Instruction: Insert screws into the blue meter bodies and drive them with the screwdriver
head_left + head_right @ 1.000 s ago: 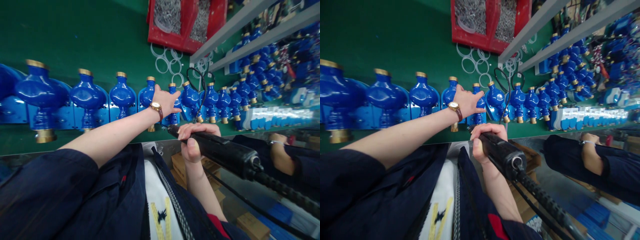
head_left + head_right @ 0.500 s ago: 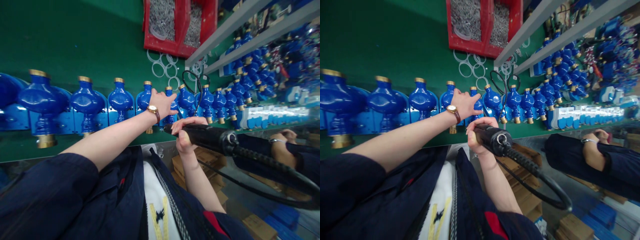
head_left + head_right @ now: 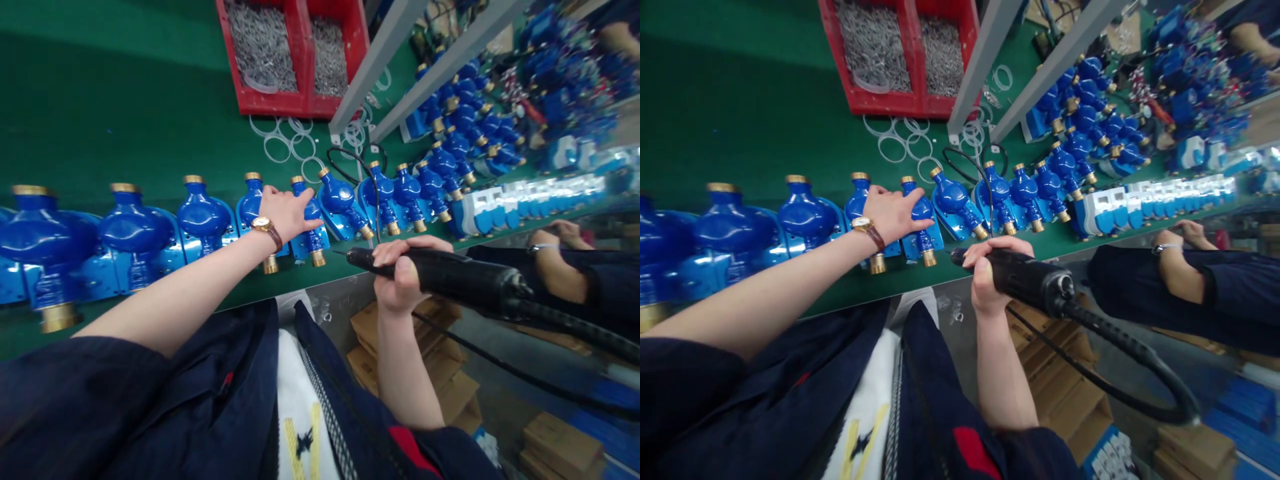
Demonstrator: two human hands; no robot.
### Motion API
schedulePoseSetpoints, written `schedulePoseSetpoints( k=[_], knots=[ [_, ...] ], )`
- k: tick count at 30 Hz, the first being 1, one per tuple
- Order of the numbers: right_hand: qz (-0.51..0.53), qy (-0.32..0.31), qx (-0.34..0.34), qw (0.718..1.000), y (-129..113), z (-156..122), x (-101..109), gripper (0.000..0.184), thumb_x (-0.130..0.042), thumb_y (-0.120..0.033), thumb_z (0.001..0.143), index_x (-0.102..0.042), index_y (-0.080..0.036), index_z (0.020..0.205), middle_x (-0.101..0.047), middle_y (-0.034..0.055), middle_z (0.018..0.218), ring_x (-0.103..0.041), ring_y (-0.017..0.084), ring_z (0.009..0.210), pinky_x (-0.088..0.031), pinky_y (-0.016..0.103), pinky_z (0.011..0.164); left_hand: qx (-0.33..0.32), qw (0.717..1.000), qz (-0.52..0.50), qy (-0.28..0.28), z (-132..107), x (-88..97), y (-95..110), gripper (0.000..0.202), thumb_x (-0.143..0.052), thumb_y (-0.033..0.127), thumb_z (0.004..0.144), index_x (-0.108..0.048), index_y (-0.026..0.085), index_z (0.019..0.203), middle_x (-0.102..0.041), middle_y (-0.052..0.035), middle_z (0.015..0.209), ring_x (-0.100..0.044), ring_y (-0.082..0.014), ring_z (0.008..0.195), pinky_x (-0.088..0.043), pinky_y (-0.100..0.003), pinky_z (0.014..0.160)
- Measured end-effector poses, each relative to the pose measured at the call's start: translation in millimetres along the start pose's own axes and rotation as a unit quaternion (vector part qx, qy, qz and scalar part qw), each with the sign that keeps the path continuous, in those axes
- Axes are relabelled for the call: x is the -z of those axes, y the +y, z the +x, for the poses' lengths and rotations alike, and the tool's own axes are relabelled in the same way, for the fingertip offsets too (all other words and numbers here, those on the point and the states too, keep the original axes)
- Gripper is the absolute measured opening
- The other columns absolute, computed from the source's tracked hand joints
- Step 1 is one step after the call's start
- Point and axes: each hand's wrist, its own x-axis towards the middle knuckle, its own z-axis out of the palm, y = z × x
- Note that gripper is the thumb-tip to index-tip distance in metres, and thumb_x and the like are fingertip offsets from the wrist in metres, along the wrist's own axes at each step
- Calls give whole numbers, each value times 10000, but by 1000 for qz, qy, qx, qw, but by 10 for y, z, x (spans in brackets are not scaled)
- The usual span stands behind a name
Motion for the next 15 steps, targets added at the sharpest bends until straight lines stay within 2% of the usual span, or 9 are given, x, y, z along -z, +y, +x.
schedulePoseSetpoints(
  k=[5,15],
  knots=[
    [-10,12,-13,1000,213,-72,-7,205,-554,-248,720,-445,-255,893,-488,-104,548,-493,87,449,-479,282,538,8,1000,-13,-7,-8,-15,-9,680,-421,706,749,-453,244,1248,-662,-113,1021,-568,-317,1007,-263,-453,906],
    [-8,-22,-26,999,236,-26,33,224,-576,-256,716,-443,-247,895,-502,-101,543,-518,99,459,-488,300,542,16,1000,-9,-14,-29,14,2,668,-425,695,752,-437,257,1256,-657,-104,1029,-563,-309,1013,-248,-446,921]
  ],
)
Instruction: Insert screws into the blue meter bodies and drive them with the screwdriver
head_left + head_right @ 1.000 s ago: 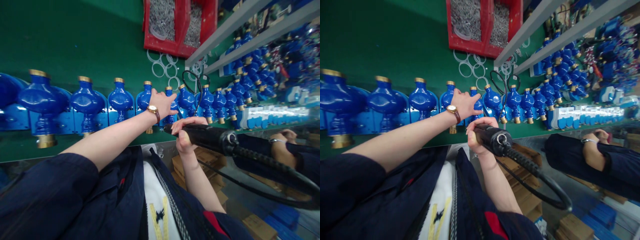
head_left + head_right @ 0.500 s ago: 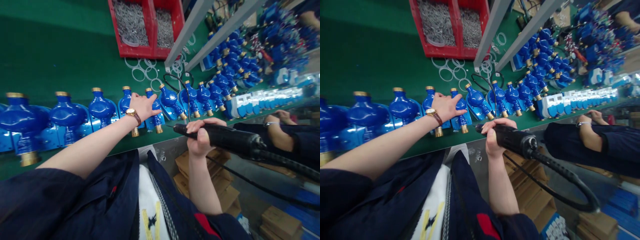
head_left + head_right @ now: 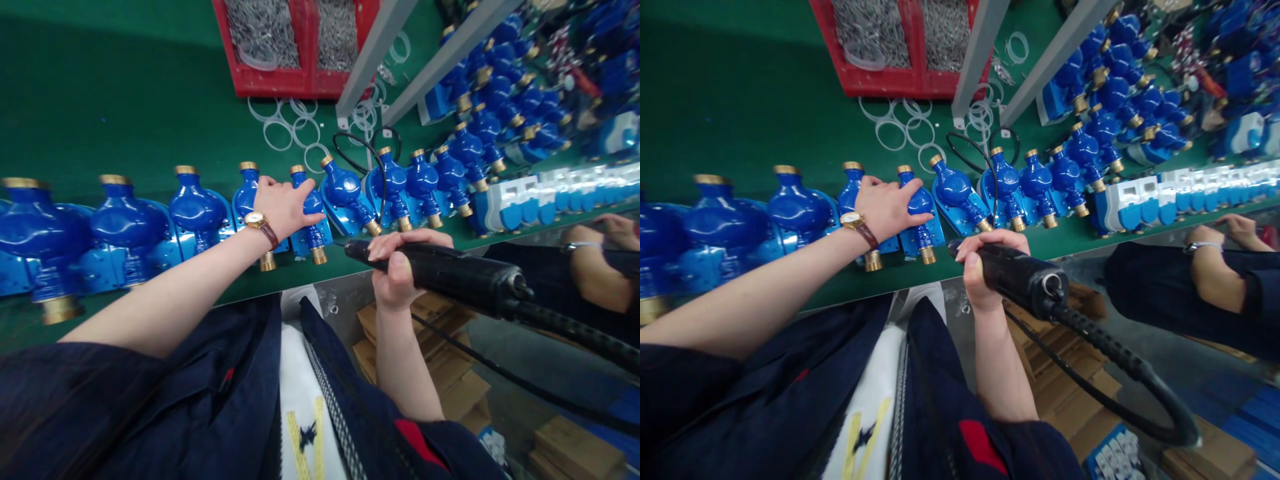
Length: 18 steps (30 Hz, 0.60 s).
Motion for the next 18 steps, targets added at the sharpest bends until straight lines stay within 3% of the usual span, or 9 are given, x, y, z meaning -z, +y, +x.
schedulePoseSetpoints(
  k=[18],
  knots=[
    [-37,-44,-21,998,-39,-69,-119,192,-593,-217,687,-459,-233,825,-537,-79,565,-544,113,480,-490,306,520,7,1000,-8,-9,-15,16,33,662,-434,704,746,-453,271,1246,-646,-103,1041,-554,-314,1005,-245,-442,909]
  ],
)
